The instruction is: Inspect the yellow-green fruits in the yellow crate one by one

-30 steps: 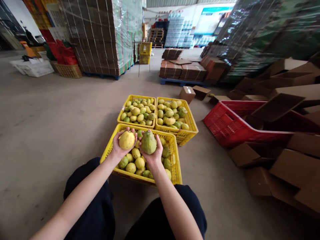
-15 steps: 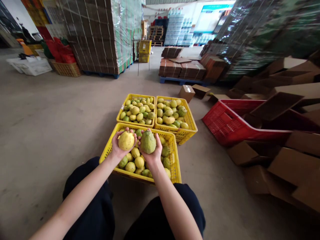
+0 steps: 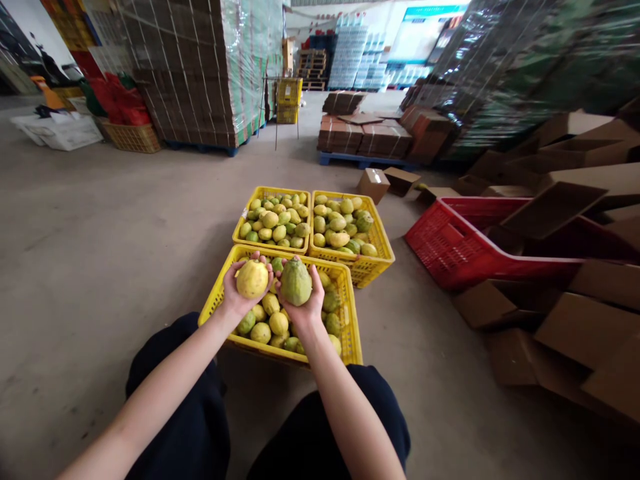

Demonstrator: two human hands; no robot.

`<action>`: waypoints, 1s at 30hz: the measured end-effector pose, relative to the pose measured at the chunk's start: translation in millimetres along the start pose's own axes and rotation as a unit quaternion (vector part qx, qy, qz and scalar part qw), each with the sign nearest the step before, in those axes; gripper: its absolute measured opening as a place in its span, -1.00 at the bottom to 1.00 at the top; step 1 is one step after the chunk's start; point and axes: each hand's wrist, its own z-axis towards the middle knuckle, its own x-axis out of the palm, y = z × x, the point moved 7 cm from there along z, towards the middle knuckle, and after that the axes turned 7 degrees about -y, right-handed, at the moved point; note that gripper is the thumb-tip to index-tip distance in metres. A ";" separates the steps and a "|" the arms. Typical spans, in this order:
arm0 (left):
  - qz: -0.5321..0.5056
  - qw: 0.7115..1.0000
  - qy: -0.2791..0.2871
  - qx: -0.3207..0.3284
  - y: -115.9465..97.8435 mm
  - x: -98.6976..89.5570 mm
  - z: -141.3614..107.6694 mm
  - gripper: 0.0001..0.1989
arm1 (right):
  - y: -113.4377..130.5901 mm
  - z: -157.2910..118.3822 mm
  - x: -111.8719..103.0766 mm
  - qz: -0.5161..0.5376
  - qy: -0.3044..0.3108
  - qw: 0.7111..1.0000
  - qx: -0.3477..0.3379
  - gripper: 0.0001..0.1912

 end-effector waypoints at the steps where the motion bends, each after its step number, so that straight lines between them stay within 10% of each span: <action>1: -0.007 1.000 -0.003 0.001 -0.2 -0.5 0.7 -0.56 | -0.6 0.2 0.2 0.004 0.002 1.000 0.004 -0.73; 20: -0.030 0.993 -0.117 0.020 4.2 -31.4 22.8 -0.61 | -11.1 4.5 -7.1 0.095 -0.115 0.986 0.075 -0.67; 30: -0.063 0.985 -0.153 0.051 -24.4 -35.7 18.2 -0.66 | -47.2 6.7 -91.6 -0.094 -0.355 0.920 0.136 -0.92</action>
